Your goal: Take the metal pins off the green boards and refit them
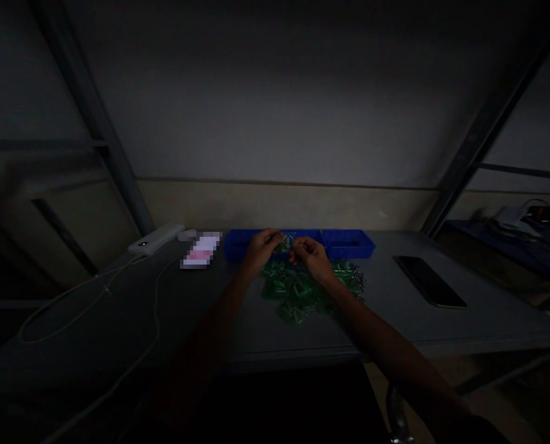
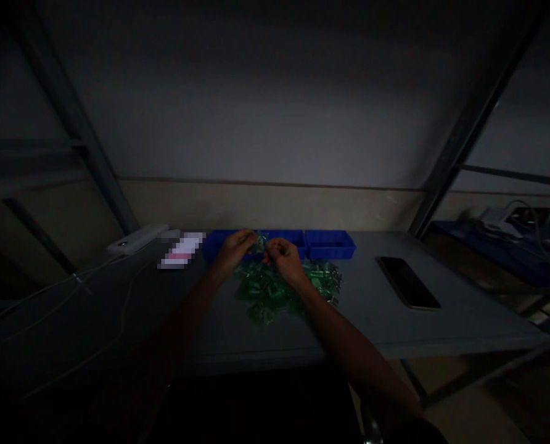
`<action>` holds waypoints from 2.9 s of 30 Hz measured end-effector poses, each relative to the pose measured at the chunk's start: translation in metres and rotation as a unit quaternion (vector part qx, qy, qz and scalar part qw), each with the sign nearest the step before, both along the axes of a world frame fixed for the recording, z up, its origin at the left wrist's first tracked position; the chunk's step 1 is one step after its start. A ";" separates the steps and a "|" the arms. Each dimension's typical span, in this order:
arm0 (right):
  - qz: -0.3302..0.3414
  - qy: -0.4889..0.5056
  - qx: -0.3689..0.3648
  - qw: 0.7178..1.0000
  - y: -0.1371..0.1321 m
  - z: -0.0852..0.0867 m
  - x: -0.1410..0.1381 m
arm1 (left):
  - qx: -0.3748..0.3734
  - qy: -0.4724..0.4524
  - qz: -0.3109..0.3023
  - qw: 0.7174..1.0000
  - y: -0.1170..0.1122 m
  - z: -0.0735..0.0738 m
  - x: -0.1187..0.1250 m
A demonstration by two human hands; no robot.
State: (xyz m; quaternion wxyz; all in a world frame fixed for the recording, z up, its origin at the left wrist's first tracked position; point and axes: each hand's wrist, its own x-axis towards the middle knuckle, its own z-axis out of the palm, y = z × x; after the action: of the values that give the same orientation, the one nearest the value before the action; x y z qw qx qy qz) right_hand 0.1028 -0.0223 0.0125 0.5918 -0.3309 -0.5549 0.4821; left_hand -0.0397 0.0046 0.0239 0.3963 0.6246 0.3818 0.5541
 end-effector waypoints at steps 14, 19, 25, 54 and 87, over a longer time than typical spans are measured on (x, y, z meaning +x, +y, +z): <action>-0.017 -0.006 0.023 1.000 0.000 -0.003 0.001 | -0.007 0.045 -0.004 0.999 0.001 -0.003 0.001; -0.066 -0.127 0.099 0.985 -0.003 -0.002 0.004 | 0.034 0.108 -0.006 0.994 -0.002 0.001 -0.002; -0.137 -0.221 0.146 0.954 -0.005 -0.002 0.005 | 0.121 0.185 -0.045 0.974 -0.011 0.010 -0.002; -0.218 -0.169 0.186 0.943 -0.016 0.005 -0.005 | 0.118 0.013 0.032 0.992 -0.013 -0.006 0.020; -0.150 -0.093 0.048 0.983 -0.001 -0.001 -0.001 | 0.080 0.043 0.072 0.993 -0.014 -0.001 0.017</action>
State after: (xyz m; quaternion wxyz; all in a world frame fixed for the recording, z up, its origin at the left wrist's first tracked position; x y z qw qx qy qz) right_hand 0.1023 -0.0230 0.0115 0.6183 -0.4251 -0.5740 0.3278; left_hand -0.0231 -0.0097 0.0226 0.2874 0.6483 0.3965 0.5830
